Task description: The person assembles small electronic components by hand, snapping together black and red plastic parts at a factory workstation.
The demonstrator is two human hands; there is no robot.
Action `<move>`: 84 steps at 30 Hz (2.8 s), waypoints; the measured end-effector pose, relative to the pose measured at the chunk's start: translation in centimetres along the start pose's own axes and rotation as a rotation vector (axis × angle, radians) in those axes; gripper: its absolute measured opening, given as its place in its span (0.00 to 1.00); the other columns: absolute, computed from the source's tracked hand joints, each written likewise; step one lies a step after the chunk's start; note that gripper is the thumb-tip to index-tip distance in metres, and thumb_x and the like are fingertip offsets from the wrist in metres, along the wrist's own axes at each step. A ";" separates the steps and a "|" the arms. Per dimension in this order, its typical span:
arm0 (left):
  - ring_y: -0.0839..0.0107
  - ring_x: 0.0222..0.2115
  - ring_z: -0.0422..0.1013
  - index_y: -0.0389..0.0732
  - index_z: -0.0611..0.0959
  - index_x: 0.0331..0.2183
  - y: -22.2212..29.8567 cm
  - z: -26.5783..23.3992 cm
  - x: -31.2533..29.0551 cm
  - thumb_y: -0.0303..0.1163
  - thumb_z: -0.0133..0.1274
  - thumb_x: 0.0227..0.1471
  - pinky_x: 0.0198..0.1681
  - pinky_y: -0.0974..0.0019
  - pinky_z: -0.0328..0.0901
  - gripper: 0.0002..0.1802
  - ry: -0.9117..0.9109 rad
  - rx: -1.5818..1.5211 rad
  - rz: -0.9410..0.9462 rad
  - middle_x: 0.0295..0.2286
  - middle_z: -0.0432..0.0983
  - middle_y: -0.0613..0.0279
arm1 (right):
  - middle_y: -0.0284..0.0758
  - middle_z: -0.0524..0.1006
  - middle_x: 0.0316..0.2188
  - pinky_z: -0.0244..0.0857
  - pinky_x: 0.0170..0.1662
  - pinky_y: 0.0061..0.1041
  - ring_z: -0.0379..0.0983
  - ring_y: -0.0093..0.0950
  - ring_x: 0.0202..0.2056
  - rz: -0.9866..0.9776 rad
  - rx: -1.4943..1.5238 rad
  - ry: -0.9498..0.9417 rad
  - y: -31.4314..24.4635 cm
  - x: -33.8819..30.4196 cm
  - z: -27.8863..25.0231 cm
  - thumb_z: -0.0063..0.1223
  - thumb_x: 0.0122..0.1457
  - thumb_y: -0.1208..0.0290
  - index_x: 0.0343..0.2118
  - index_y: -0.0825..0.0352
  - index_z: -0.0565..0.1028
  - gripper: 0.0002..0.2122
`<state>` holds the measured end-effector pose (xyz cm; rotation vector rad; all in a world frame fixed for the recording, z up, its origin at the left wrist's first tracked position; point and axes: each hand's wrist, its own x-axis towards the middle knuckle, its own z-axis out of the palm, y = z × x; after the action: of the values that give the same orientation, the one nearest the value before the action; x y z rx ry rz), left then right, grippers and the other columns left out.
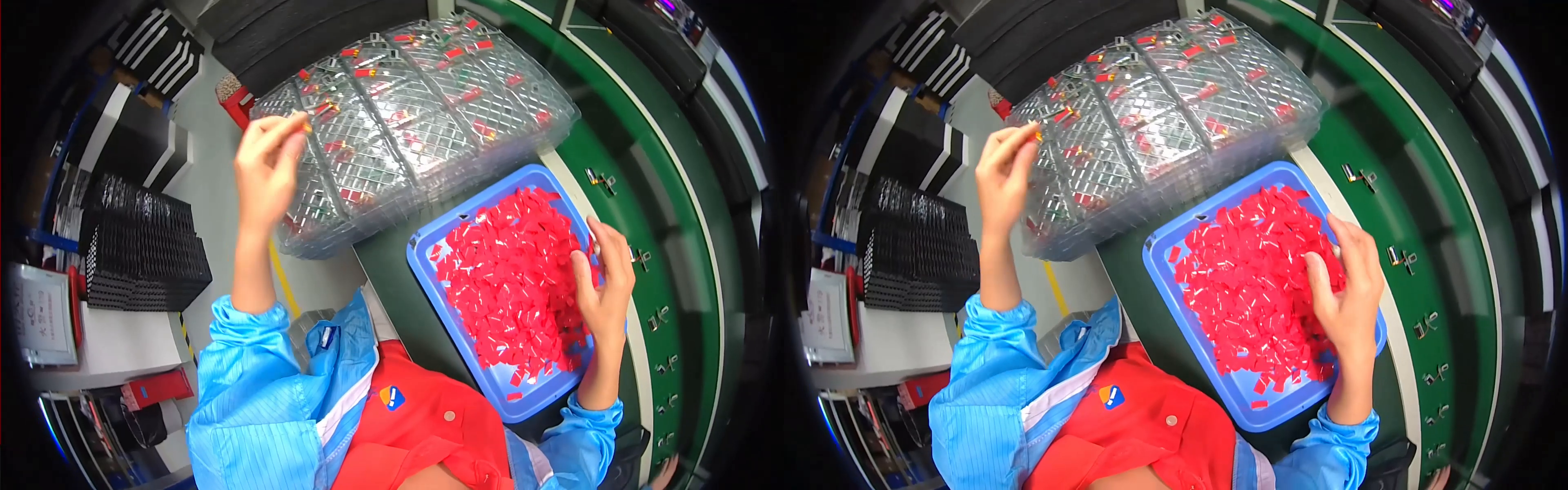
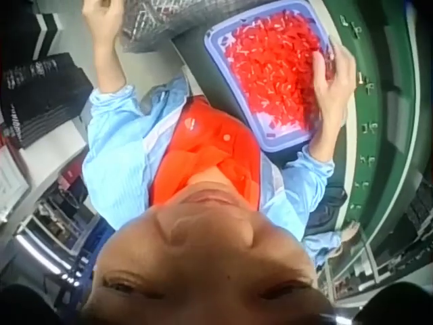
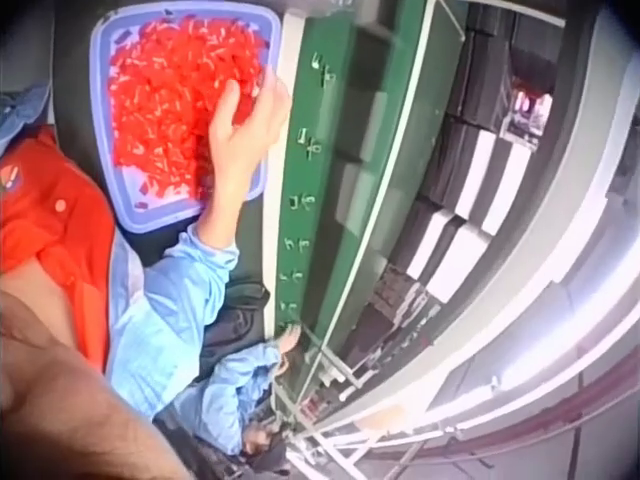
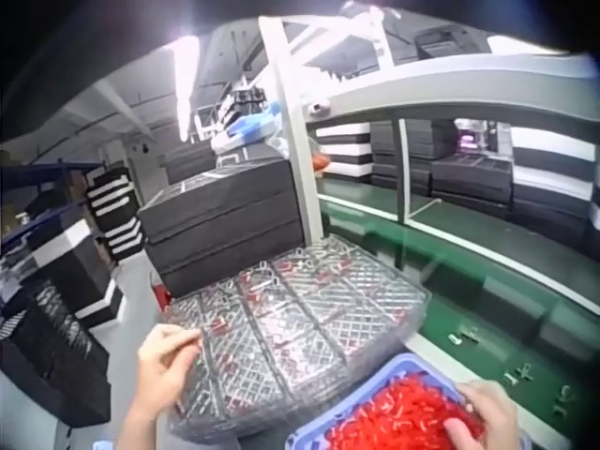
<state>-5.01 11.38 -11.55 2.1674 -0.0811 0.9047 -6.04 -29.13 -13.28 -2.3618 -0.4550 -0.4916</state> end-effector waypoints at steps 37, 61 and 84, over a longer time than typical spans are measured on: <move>0.62 0.41 0.74 0.35 0.67 0.36 12.2 15.3 -9.3 0.10 0.53 0.45 0.42 0.66 0.72 0.18 -0.421 -1.110 -0.060 0.37 0.74 0.46 | 0.41 0.75 0.32 0.66 0.33 0.23 0.72 0.29 0.31 -0.225 0.130 0.276 -1.6 -1.6 1.8 0.55 0.49 0.84 0.35 0.72 0.75 0.09; 0.61 0.35 0.76 0.36 0.83 0.33 1.8 0.1 -0.1 0.25 0.56 0.45 0.40 0.65 0.68 0.09 -0.253 0.160 0.076 0.32 0.79 0.53 | 0.43 0.74 0.42 0.66 0.47 0.32 0.72 0.41 0.44 -0.021 -0.247 -0.043 12.8 11.9 2.4 0.50 0.53 0.78 0.43 0.67 0.74 0.13; 0.69 0.38 0.73 0.29 0.76 0.39 12.6 15.0 -8.2 0.11 0.55 0.43 0.41 0.68 0.71 0.17 -0.442 -0.982 -0.123 0.37 0.75 0.52 | 0.36 0.74 0.29 0.61 0.35 0.27 0.71 0.31 0.31 -0.308 0.103 0.175 -1.2 -1.5 1.2 0.57 0.47 0.82 0.37 0.66 0.76 0.13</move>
<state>-6.60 -9.46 -15.49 1.3712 -0.4915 0.1929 -7.58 -27.74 -14.22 -2.1366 -0.7481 -0.7902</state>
